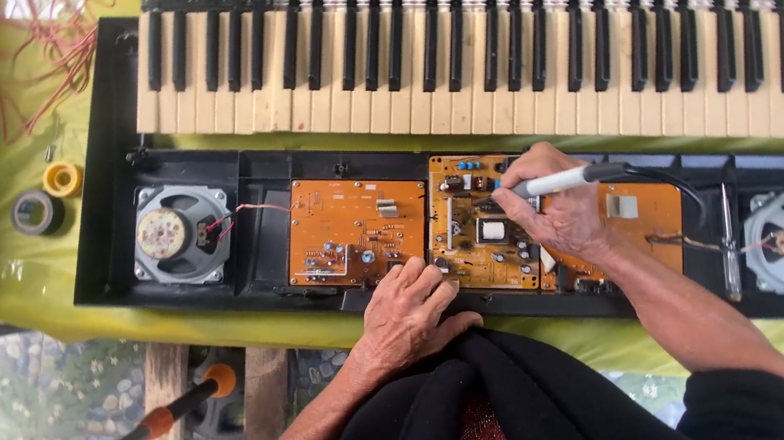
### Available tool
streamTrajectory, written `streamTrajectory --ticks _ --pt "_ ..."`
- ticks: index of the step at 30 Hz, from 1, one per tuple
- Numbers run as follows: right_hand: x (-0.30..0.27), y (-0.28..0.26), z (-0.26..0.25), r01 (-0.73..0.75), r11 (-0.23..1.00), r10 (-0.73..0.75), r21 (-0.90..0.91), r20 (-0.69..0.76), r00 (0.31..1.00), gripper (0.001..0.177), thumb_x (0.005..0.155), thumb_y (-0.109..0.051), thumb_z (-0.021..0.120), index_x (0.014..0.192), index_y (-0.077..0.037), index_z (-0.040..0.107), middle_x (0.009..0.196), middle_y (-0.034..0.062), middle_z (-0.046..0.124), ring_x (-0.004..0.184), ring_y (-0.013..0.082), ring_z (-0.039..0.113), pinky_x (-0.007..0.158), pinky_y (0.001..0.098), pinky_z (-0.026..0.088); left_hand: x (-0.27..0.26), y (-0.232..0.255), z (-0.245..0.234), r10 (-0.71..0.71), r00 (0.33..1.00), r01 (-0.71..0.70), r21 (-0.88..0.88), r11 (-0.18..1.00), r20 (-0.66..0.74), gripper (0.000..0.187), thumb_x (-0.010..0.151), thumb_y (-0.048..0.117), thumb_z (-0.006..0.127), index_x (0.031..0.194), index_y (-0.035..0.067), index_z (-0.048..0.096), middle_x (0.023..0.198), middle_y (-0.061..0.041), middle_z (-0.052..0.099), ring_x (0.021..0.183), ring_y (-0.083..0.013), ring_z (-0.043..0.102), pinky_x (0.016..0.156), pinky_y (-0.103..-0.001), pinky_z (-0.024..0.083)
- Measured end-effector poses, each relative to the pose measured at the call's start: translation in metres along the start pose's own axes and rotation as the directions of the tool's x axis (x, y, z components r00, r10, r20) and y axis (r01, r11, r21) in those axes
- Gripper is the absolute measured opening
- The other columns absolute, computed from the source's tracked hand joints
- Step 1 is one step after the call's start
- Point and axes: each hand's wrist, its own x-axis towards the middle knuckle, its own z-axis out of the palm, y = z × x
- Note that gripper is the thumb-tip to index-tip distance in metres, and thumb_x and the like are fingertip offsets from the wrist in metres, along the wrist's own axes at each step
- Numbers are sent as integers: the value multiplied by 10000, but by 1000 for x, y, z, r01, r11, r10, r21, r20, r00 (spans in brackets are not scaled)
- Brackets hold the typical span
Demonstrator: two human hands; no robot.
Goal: The person uses a soldering iron to work on the circuit board of a disassembled electronic keyboard. They hold the board with one hand while applying the soldering iron with the other, focusing on specific components.
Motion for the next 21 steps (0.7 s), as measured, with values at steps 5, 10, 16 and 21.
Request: streamTrajectory --ticks 5,10,16,21 --pt "9 -13 -2 -24 999 25 -23 16 1000 103 933 -87 806 920 -87 704 828 106 678 696 312 674 612 373 544 3 1 -2 -12 1000 12 8 1000 13 357 910 420 728 876 90 597 784 -64 447 743 -285 520 633 -378 479" --pt "5 -12 -1 -91 995 92 -29 14 996 94 909 -113 828 904 -136 737 837 42 696 734 242 680 683 298 535 3 2 -4 -27 999 27 18 999 25 338 898 406 739 873 100 596 778 -55 440 742 -277 514 630 -376 480" --pt "7 -15 -2 -70 996 73 -62 38 997 101 940 -97 775 870 -146 720 781 53 642 670 261 644 632 310 528 3 3 -1 -40 999 40 8 999 3 346 874 406 759 853 107 587 774 -54 435 739 -276 505 634 -375 488" --pt "10 -27 -4 -165 982 173 -91 80 982 120 940 -115 782 849 -147 711 765 76 604 690 298 654 644 334 522 3 4 -2 -42 999 42 21 999 3 351 886 411 749 850 107 577 781 -56 435 739 -276 506 631 -369 487"
